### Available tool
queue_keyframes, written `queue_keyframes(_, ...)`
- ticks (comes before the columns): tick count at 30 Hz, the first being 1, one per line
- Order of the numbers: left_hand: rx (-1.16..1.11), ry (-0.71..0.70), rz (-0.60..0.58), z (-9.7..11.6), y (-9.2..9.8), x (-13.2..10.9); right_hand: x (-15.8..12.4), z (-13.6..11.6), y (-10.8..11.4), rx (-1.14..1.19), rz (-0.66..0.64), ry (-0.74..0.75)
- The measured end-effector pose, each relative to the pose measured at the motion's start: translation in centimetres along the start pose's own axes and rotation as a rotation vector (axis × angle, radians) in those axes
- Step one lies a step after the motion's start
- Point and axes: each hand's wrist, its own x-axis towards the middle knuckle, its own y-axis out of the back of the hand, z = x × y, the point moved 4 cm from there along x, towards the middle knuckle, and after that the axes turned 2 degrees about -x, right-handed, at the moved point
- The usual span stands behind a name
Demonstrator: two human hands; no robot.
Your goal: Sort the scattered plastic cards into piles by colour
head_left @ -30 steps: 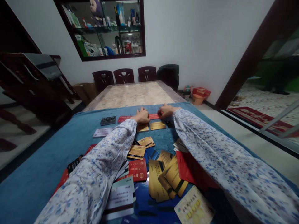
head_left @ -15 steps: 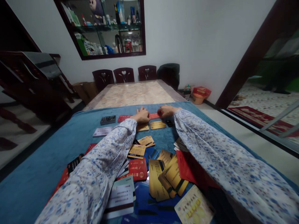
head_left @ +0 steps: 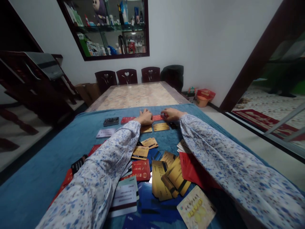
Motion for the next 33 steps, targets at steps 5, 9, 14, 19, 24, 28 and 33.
queue_keyframes(5, 0.004, -0.031, 0.019, 0.1, 0.0, 0.0, -0.4, -0.3, 0.4, -0.018, -0.020, 0.003)
queue_keyframes(9, -0.005, -0.070, 0.040, -0.1, -0.1, -0.2, -0.3, -0.3, 0.7, -0.038, -0.024, 0.019)
queue_keyframes(14, -0.033, -0.118, 0.084, -0.5, 0.2, -0.9, -0.2, -0.5, 1.2, -0.034, -0.014, 0.057)
queue_keyframes(19, -0.067, -0.170, 0.151, -0.8, 1.0, -2.5, -0.9, -1.5, 2.3, -0.055, 0.011, 0.065)
queue_keyframes(24, -0.065, -0.194, 0.205, -1.1, 1.7, -4.9, -2.2, -3.6, 4.0, -0.061, 0.039, 0.067)
queue_keyframes(28, -0.068, -0.203, 0.225, -1.5, 2.1, -7.4, -3.0, -5.6, 5.2, -0.060, 0.089, 0.090)
queue_keyframes(33, -0.063, -0.188, 0.244, -2.1, 2.4, -11.0, -3.5, -8.5, 6.1, -0.026, 0.136, 0.135)
